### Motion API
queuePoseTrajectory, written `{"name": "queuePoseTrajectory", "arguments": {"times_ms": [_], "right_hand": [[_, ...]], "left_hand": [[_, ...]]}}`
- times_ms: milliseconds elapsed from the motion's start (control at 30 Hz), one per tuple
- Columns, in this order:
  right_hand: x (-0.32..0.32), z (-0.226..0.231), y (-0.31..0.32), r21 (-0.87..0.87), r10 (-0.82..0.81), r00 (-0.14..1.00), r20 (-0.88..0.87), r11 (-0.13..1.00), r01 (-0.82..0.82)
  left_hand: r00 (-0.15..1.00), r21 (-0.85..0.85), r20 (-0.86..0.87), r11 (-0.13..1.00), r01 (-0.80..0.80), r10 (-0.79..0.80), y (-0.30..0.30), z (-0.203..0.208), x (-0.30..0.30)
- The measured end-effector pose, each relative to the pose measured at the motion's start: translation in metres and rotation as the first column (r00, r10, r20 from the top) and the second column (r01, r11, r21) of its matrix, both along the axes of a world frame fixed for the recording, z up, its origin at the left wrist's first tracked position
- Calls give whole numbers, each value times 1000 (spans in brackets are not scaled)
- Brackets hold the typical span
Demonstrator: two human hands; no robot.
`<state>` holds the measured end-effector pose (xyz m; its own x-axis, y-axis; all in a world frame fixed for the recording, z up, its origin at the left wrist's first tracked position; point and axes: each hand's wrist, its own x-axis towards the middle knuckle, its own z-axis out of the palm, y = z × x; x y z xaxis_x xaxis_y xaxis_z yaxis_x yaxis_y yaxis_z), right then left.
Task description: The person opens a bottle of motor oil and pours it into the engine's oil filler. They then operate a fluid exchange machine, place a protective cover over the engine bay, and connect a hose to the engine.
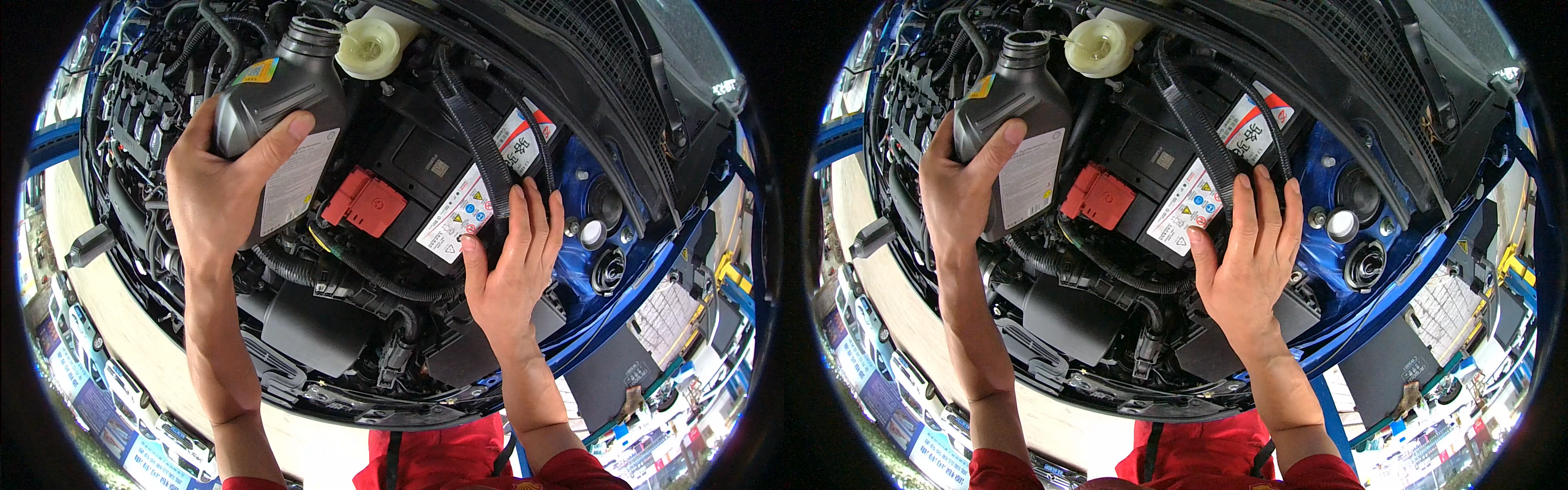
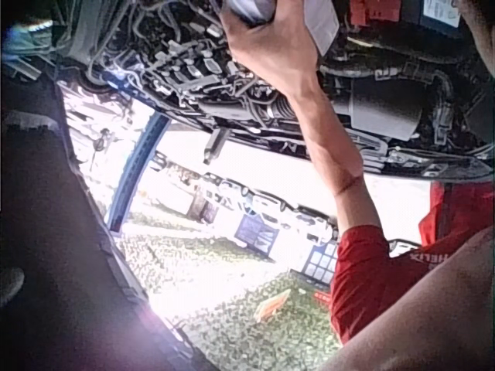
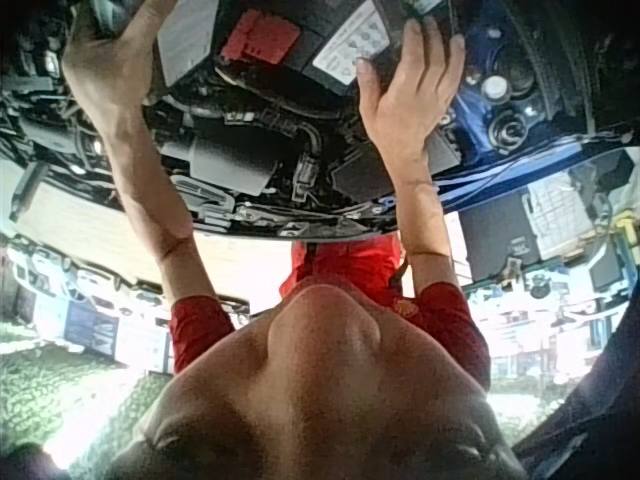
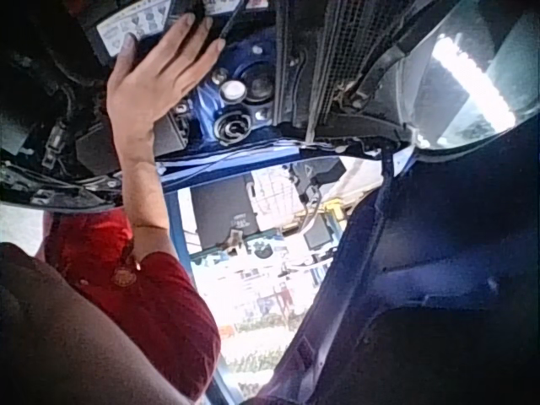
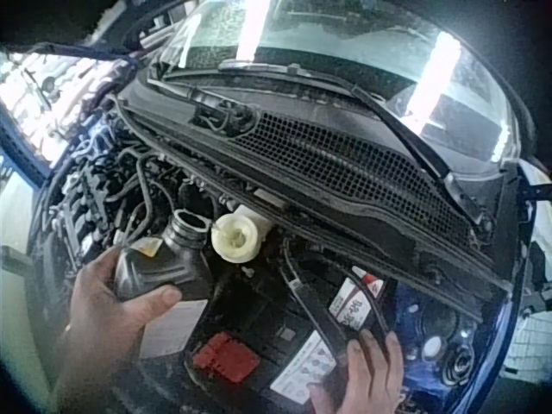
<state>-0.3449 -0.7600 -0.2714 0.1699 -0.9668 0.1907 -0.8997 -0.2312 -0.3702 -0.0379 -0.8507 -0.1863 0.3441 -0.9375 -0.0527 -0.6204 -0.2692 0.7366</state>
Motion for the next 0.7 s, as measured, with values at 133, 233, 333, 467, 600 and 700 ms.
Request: {"name": "queuePoseTrajectory", "arguments": {"times_ms": [133,233,333,467,600,700], "right_hand": [[0,-2,1,1,-4,1000,-2,1000,4],[-1,-3,1,3,-3,1000,3,1000,3],[-1,-3,2,5,-2,1000,7,1000,2],[0,-3,2,7,-4,1000,4,1000,3],[0,-3,2,1,-1,1000,7,1000,1],[-1,-2,1,-1,0,1000,12,1000,0]], "left_hand": [[999,4,37,1000,0,0,0,0,0],[999,9,49,1000,0,-1,0,0,0],[999,15,47,1000,-1,0,0,0,0],[1000,12,13,1000,-6,6,-1,1,-2],[999,34,52,999,-2,0,-1,4,-4],[999,31,40,999,8,-10,-1,5,-3]]}}
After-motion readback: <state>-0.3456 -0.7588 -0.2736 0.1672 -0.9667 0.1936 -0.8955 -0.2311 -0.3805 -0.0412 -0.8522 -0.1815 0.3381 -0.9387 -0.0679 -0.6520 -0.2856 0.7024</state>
